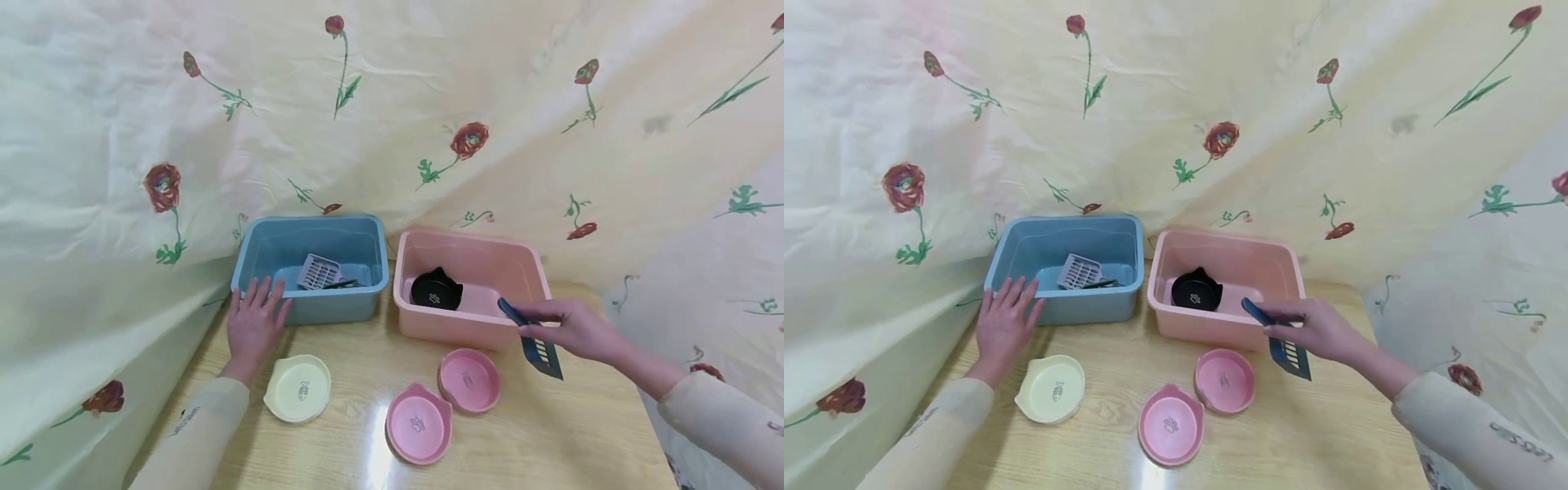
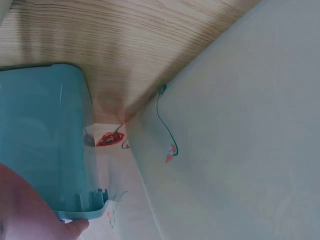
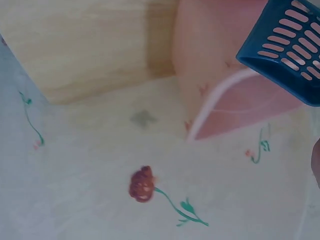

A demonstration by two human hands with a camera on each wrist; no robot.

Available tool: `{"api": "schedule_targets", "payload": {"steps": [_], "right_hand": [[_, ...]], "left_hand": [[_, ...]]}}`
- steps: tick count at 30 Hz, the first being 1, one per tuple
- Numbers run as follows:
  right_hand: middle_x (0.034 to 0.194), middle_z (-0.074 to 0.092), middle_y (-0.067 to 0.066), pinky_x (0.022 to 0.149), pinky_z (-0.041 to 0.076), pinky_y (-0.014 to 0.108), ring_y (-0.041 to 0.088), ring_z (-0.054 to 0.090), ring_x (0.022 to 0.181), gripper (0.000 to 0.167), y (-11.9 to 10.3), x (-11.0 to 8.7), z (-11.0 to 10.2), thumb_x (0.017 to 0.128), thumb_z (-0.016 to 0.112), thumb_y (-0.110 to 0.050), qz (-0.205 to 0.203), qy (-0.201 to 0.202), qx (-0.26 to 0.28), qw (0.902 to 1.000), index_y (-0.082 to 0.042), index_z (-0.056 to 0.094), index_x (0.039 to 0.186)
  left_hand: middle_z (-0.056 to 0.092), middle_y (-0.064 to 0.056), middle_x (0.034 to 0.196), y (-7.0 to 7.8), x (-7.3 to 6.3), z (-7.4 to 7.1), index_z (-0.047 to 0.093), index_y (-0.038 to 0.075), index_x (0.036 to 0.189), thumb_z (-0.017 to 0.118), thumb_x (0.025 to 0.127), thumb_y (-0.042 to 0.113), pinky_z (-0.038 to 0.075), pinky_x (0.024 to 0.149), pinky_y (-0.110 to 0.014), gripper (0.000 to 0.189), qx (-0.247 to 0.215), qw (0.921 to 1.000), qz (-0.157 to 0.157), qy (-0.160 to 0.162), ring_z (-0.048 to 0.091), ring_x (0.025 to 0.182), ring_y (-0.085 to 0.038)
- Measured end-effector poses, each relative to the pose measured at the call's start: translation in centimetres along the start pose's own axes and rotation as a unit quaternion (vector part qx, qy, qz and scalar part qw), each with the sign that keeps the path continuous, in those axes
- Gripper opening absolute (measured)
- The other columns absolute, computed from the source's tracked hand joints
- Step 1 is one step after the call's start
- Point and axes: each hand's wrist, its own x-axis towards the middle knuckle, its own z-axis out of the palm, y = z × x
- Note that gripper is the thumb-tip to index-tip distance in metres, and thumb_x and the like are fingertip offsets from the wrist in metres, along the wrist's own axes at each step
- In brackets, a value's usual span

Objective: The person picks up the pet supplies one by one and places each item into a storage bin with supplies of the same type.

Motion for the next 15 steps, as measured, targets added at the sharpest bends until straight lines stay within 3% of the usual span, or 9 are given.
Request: {"api": "schedule_targets", "payload": {"steps": [4,8,15], "right_hand": [[0.108,0.083,0.005,0.075,0.06,0.017,-0.001,0.075,0.094,0.037,-1.2,2.3,-0.5,0.093,0.083,-0.009,0.024,-0.012,0.02,0.9994,-0.003,0.077,0.13],[0.108,0.082,0.012,0.079,0.061,0.018,0.002,0.077,0.093,0.036,-2.3,5.0,-0.8,0.095,0.081,-0.005,0.032,-0.019,0.067,0.9971,0.0,0.075,0.13],[0.124,0.078,0.016,0.088,0.061,0.02,0.003,0.075,0.105,0.042,-3.9,9.9,-0.5,0.098,0.079,-0.01,0.04,-0.03,0.115,0.9921,-0.003,0.072,0.138]], "left_hand": [[0.059,-0.017,0.154,0.2,-0.1,-0.1,0.058,0.017,0.155,0.068,0.103,0.04,0.026,0.129,-0.061,0.057,0.003,0.9999,-0.004,-0.01,0.047,0.15,-0.04],[0.059,-0.016,0.155,0.2,0.0,-0.2,0.058,0.018,0.155,0.068,0.103,0.039,0.025,0.129,-0.06,0.056,0.002,0.9999,-0.008,-0.013,0.046,0.151,-0.04],[0.058,-0.016,0.155,0.2,0.1,-0.2,0.057,0.017,0.156,0.069,0.103,0.038,0.026,0.129,-0.061,0.058,0.008,0.9998,-0.004,-0.018,0.047,0.15,-0.04]]}}
